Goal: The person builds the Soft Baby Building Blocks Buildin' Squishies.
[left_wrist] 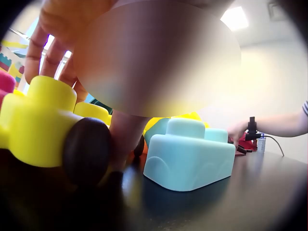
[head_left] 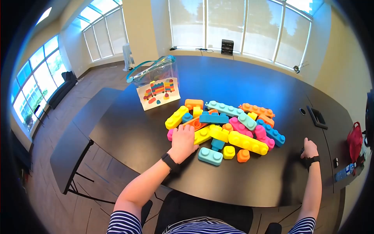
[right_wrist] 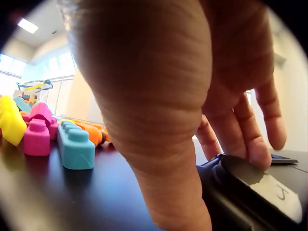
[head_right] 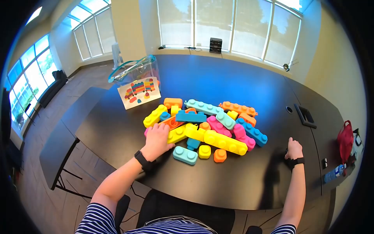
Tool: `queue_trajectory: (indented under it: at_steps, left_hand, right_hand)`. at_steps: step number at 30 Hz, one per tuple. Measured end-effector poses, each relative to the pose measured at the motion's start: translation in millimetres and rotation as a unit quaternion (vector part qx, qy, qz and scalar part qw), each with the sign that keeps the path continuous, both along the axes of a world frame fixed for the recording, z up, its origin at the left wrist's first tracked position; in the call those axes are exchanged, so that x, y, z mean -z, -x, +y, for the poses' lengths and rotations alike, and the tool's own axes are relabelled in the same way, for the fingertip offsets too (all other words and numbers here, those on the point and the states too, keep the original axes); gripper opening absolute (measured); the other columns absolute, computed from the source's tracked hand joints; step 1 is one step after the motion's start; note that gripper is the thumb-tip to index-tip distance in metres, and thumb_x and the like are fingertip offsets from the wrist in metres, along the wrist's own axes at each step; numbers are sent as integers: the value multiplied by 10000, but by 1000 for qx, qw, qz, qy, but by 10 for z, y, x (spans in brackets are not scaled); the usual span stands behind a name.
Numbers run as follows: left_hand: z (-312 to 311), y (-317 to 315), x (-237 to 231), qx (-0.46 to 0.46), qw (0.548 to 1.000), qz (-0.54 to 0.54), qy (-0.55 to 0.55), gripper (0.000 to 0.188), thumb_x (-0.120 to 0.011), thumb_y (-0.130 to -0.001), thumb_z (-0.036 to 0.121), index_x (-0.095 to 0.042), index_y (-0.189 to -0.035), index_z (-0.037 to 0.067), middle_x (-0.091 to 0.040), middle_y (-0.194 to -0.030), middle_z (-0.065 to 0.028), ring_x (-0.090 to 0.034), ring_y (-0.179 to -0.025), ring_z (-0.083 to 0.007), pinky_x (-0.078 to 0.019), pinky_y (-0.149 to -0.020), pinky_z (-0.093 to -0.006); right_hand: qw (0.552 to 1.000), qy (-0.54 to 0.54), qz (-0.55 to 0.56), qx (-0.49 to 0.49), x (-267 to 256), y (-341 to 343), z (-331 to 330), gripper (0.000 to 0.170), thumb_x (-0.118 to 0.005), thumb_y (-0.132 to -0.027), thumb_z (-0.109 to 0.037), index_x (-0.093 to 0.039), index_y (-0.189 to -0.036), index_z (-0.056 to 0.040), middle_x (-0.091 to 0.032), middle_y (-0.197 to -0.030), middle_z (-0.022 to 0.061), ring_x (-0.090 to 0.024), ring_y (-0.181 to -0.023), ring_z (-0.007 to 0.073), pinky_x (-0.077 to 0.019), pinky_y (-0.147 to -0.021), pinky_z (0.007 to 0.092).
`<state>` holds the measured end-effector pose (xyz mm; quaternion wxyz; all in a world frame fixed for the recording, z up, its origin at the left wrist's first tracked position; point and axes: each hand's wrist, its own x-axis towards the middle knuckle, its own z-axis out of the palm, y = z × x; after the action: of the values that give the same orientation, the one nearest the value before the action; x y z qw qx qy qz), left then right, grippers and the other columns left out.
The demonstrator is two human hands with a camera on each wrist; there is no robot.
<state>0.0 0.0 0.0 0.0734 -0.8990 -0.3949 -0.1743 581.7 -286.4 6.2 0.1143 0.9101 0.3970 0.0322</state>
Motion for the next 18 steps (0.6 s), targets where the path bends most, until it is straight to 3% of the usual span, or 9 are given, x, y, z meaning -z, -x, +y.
queue_trajectory:
  at_steps: [5,13,17,18]
  left_hand:
    - [-51,-16,7,7,1000,-17,-2,576,-938,-683,332,-612,-1085,80,-687,-1036,-104,-644,-1035,-305,-521,-868,-446]
    - [-11,153,-158,11,994,-89,60,533,-903,-688,250,-589,-1085,80,-716,-938,-149,-722,-927,-389,-588,-786,-509]
    - [-7,407,-423,-33,994,-80,72,537,-921,-665,263,-612,-1073,99,-732,-928,-159,-734,-911,-389,-596,-796,-497]
    - [-15,490,-509,-52,994,-68,65,556,-929,-659,279,-616,-1079,93,-735,-928,-159,-736,-909,-386,-597,-789,-490]
  right_hand:
    - [995,-72,39,59,59,-94,-198,770,-998,-647,-60,-544,-1261,37,-697,-1245,286,-684,-1189,464,-583,-1021,501]
    - [983,-97,46,151,262,-505,-637,737,-959,-737,-104,-546,-1334,20,-687,-1309,277,-668,-1239,448,-567,-1054,492]
    - [983,-66,22,167,-12,-91,-536,794,-947,-776,-195,-531,-1427,-15,-672,-1390,233,-648,-1286,417,-551,-1062,498]
    - [988,-102,3,112,-49,29,-468,822,-939,-786,-220,-514,-1462,-23,-663,-1417,217,-637,-1303,407,-543,-1069,495]
